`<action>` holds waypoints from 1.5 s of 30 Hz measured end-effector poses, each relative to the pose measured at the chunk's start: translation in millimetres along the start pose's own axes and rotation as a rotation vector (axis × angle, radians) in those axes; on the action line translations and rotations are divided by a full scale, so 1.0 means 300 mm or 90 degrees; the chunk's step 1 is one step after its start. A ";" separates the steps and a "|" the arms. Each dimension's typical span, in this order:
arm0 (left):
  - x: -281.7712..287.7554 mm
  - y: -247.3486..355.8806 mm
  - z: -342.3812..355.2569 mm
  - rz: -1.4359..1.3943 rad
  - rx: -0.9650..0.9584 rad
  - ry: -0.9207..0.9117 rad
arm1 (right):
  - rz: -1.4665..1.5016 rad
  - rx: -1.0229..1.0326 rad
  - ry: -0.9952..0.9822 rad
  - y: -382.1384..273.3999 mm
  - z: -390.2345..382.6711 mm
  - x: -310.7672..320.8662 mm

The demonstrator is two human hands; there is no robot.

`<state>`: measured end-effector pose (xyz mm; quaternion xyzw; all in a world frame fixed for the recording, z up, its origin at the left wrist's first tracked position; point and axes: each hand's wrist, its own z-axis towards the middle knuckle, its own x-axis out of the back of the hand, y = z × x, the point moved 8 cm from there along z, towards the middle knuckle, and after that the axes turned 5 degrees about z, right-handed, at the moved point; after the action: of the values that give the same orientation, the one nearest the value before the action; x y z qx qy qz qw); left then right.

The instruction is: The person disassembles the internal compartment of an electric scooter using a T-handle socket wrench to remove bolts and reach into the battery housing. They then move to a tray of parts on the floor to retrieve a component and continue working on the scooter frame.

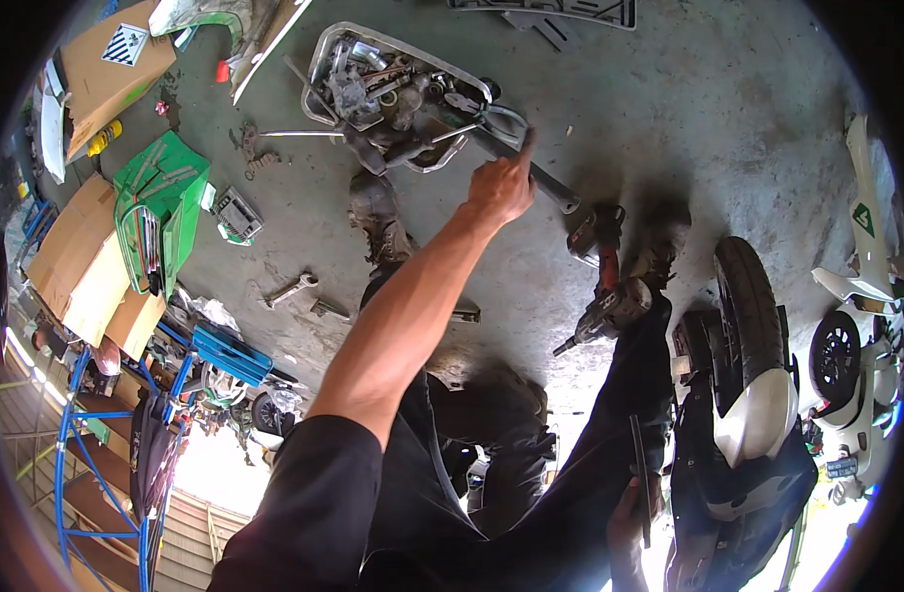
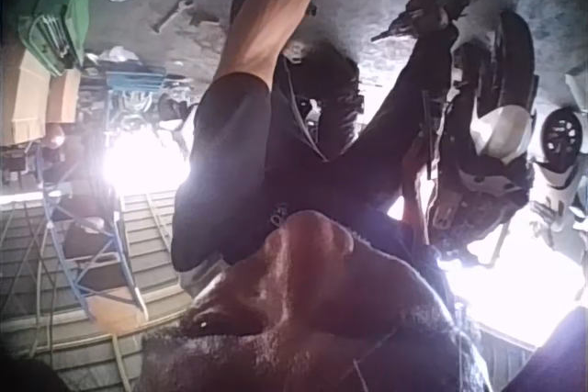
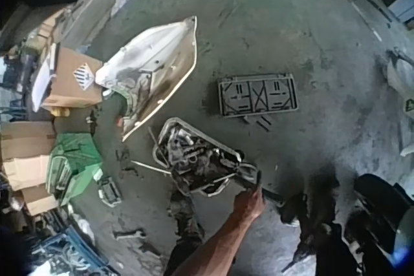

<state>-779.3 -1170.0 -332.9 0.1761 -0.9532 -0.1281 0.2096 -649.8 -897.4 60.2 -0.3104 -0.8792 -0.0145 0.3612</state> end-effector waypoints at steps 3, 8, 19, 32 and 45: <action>0.017 -0.076 0.032 -0.067 0.133 0.028 | 0.005 0.000 -0.002 0.015 0.000 0.000; 0.067 -0.153 0.061 0.019 0.096 0.066 | 0.034 -0.004 0.011 0.033 -0.009 0.016; 0.068 -0.262 -0.033 0.056 0.188 0.102 | 0.014 -0.011 0.033 0.119 -0.042 0.030; 0.025 -0.444 -0.038 0.077 0.168 0.095 | 0.003 0.037 0.042 0.101 -0.026 0.044; 0.106 -0.385 0.094 -0.031 0.169 0.054 | 0.008 -0.056 -0.005 0.150 -0.050 0.031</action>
<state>-786.3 -1282.2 -383.0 0.2309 -0.9474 0.0019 0.2216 -620.4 -859.7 68.3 -0.3316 -0.8770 -0.0493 0.3441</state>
